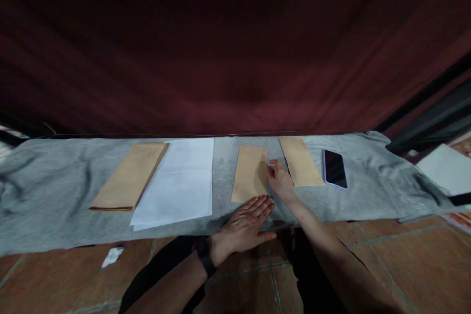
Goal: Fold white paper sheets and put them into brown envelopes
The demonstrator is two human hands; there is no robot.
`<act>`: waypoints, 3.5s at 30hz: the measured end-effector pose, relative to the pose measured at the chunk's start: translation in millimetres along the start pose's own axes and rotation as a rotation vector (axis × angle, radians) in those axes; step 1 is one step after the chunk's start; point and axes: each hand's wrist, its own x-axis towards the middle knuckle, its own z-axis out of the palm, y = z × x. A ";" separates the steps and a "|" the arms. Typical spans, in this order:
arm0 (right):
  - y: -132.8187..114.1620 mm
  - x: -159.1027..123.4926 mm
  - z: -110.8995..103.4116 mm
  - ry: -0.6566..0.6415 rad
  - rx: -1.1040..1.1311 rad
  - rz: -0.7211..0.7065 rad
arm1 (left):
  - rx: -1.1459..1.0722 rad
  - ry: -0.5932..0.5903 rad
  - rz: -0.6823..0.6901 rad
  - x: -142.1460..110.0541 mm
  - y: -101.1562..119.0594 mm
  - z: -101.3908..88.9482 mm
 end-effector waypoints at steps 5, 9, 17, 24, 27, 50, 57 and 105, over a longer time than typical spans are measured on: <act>-4.3 -20.7 8.7 -0.173 -0.188 -0.499 | -0.006 -0.004 0.027 -4.2 -6.3 -4.1; 1.3 -20.0 17.8 -0.261 -0.392 -0.559 | 0.015 0.005 0.002 -5.6 -6.3 -0.9; 9.9 13.2 28.6 -0.093 -0.494 -0.410 | 0.039 0.001 0.026 -8.1 -6.8 0.1; 7.4 26.8 31.2 -0.003 -0.506 -0.311 | 0.051 -0.029 0.034 -11.4 -8.1 2.6; 6.9 24.6 29.5 -0.018 -0.515 -0.321 | 0.037 -0.015 0.045 -12.5 -11.1 5.1; 7.6 -63.4 -0.9 -0.431 -0.374 -0.683 | -0.314 -0.038 0.066 -13.1 -31.8 -41.2; 9.7 -88.0 -4.6 -0.465 -0.327 -0.775 | -0.631 -0.034 -0.121 -19.9 -50.6 -51.3; 20.3 -85.5 -44.8 -0.523 -0.167 -0.745 | 0.347 0.381 -0.708 39.1 -49.1 6.5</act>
